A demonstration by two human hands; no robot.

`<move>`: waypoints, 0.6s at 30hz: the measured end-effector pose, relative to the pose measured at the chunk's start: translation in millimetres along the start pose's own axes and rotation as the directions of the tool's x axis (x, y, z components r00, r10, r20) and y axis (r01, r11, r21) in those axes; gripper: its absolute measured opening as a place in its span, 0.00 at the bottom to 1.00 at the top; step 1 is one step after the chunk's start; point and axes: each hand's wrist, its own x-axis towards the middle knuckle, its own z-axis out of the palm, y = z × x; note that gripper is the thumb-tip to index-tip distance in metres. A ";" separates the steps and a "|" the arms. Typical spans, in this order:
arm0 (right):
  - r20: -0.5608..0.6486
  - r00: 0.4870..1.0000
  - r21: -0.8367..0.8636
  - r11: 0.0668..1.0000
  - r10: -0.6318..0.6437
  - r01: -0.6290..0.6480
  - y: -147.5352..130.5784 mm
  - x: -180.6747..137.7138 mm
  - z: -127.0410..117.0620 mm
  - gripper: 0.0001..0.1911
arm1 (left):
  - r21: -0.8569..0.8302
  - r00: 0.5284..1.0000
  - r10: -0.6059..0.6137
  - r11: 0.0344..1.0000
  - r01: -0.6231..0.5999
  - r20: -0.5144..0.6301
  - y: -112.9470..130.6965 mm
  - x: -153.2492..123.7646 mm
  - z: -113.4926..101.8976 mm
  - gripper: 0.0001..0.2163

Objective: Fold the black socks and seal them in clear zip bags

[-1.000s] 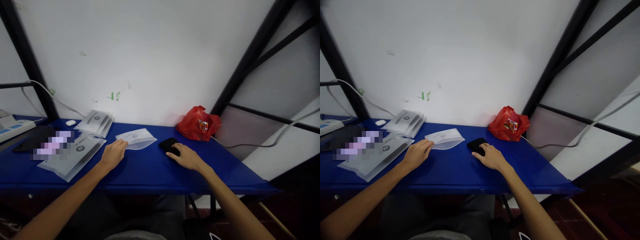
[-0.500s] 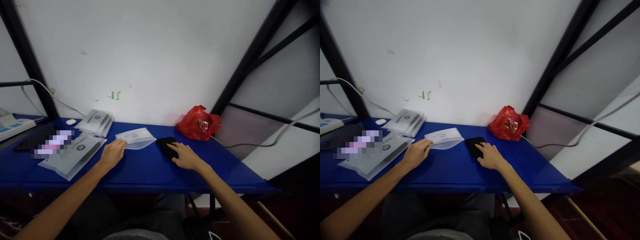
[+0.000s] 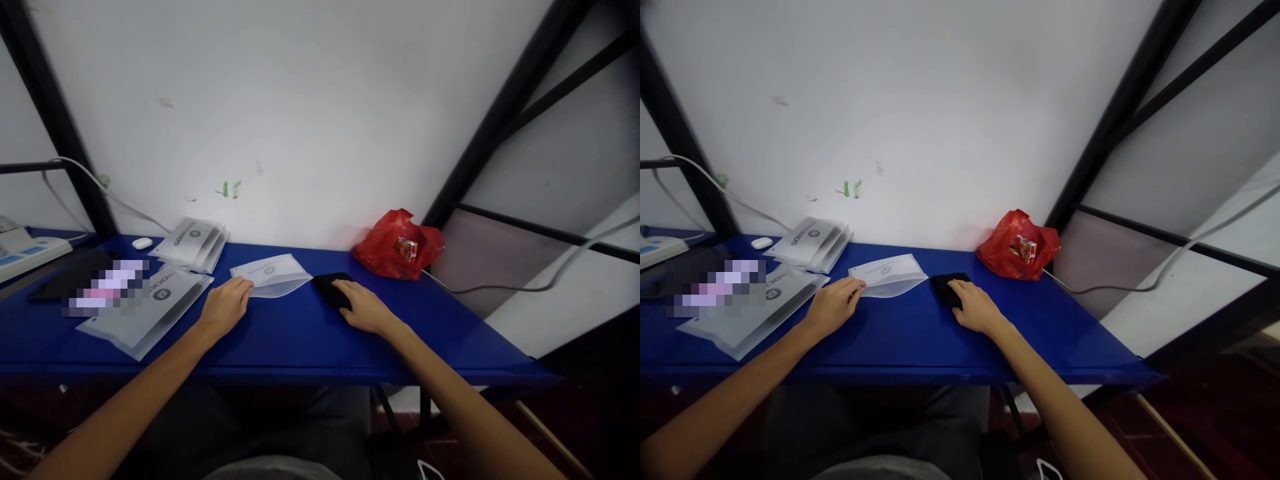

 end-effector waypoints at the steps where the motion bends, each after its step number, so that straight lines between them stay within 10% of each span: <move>1: -0.011 1.000 -0.002 1.000 -0.002 0.002 0.0 0.8 0.6 0.31 | 0.004 1.000 -0.001 1.000 0.001 -0.005 0.3 0.0 -0.1 0.10; 18: -0.037 0.999 0.048 0.999 0.014 -0.013 5.1 18.5 7.4 0.28 | 0.141 0.999 0.031 0.989 -0.034 0.022 11.1 4.6 -7.9 0.09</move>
